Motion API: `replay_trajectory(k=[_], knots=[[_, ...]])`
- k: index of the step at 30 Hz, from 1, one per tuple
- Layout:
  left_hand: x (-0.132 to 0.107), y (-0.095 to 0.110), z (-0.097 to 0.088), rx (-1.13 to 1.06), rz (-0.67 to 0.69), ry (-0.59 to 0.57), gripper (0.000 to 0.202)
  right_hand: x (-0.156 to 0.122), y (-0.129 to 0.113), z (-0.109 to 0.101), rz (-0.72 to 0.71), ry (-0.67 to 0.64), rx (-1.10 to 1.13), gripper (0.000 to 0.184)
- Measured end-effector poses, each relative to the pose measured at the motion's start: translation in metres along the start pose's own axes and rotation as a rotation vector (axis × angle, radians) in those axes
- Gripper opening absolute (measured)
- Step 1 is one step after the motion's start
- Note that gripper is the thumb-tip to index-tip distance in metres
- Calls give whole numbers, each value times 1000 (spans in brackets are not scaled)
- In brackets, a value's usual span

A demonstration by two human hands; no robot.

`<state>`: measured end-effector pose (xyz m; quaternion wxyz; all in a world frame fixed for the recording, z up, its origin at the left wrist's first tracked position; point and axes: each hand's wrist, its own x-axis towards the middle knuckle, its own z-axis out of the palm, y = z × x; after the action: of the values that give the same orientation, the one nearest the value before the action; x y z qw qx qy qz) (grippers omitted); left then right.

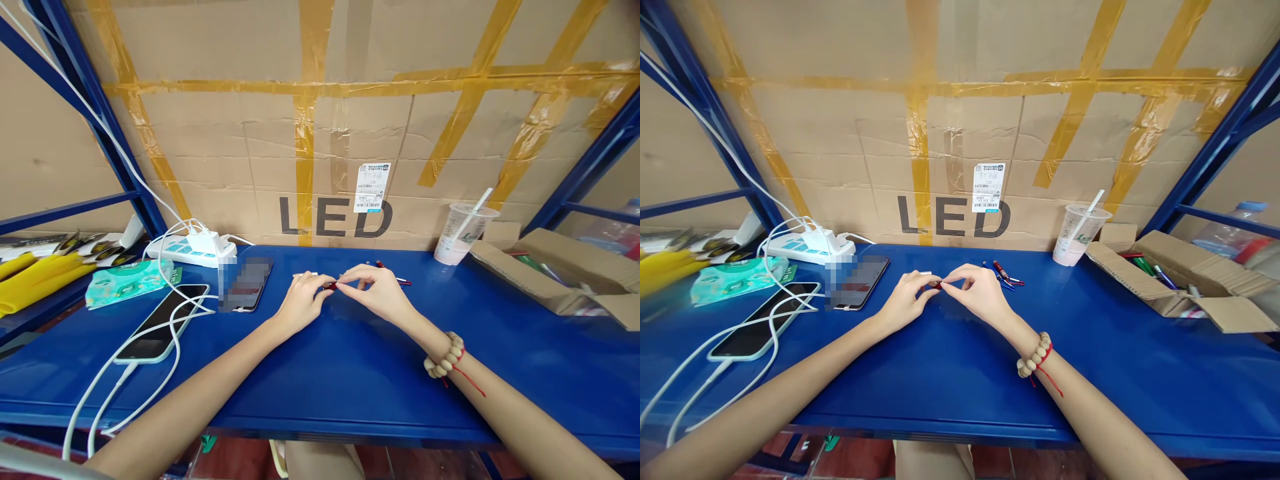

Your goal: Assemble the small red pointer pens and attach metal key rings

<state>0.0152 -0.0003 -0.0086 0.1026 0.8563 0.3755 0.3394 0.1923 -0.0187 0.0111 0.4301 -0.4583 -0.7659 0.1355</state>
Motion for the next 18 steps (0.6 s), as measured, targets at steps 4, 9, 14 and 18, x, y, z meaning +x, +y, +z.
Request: replay_trajectory(k=[4, 9, 14, 18], knots=[[0, 1, -1, -2, 2, 3, 17, -1, 1, 0, 4, -24, -3, 24], [0, 0, -1, 21, 13, -9, 15, -3, 2, -2, -31, -165, -73, 19], [1, 1, 1, 35, -46, 26, 13, 0, 6, -3, -38, -123, -76, 22], [2, -2, 0, 34, -92, 59, 9, 0, 9, 0, -31, -50, -131, 26]])
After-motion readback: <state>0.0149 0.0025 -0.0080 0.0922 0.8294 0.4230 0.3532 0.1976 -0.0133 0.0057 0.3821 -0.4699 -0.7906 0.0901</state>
